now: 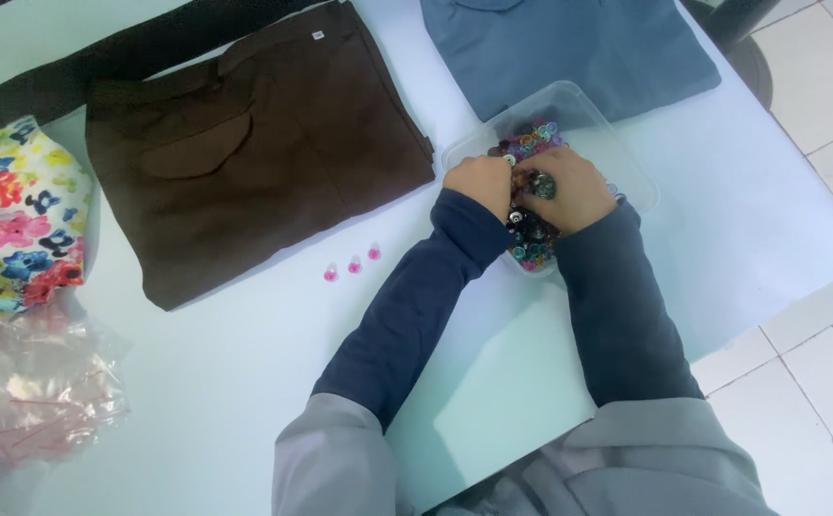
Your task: Sorting specific pink buttons from a mixed container and placing them into a small plastic bag.
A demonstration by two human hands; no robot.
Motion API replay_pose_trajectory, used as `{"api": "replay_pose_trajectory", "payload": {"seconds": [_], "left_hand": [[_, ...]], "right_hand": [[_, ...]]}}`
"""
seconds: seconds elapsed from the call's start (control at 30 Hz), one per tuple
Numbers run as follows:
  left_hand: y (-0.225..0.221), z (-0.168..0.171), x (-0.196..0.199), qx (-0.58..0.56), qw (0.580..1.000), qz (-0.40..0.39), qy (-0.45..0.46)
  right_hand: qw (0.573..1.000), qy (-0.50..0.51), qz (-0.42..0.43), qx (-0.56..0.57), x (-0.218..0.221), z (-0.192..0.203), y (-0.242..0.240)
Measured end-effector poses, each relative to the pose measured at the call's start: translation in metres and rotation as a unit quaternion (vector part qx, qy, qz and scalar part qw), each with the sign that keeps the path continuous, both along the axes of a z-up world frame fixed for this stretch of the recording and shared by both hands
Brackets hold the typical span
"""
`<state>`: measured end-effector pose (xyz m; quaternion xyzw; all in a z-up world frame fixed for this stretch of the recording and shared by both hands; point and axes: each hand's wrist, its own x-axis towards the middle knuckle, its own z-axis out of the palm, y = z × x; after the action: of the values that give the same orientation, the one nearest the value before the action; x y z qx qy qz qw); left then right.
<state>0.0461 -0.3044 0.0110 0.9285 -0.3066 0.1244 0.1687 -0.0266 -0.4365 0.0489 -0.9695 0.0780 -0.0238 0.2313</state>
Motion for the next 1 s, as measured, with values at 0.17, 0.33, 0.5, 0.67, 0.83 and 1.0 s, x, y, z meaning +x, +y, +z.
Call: {"api": "replay_pose_trajectory", "payload": {"seconds": [0.17, 0.33, 0.5, 0.67, 0.83, 1.0], "left_hand": [[0.007, 0.003, 0.007, -0.002, 0.997, -0.027, 0.076], [0.03, 0.022, -0.002, -0.048, 0.99, -0.084, 0.105], [0.038, 0.041, -0.013, -0.11, 0.985, -0.092, 0.095], [0.03, 0.017, -0.006, -0.092, 0.99, -0.099, 0.041], [0.026, -0.002, -0.004, 0.001, 0.993, -0.12, 0.001], [0.024, -0.016, 0.006, 0.034, 0.985, -0.152, 0.071]], "right_hand": [[0.997, -0.067, -0.019, 0.044, 0.002, -0.009, -0.008], [0.992, -0.108, -0.031, 0.052, 0.0, 0.007, 0.001], [0.986, -0.155, -0.028, 0.049, -0.003, 0.01, -0.004], [0.982, -0.14, 0.004, 0.124, -0.005, 0.021, -0.002], [0.98, -0.126, 0.074, 0.138, -0.008, 0.021, 0.003], [0.989, 0.005, 0.121, 0.085, -0.005, 0.012, -0.005]]}}
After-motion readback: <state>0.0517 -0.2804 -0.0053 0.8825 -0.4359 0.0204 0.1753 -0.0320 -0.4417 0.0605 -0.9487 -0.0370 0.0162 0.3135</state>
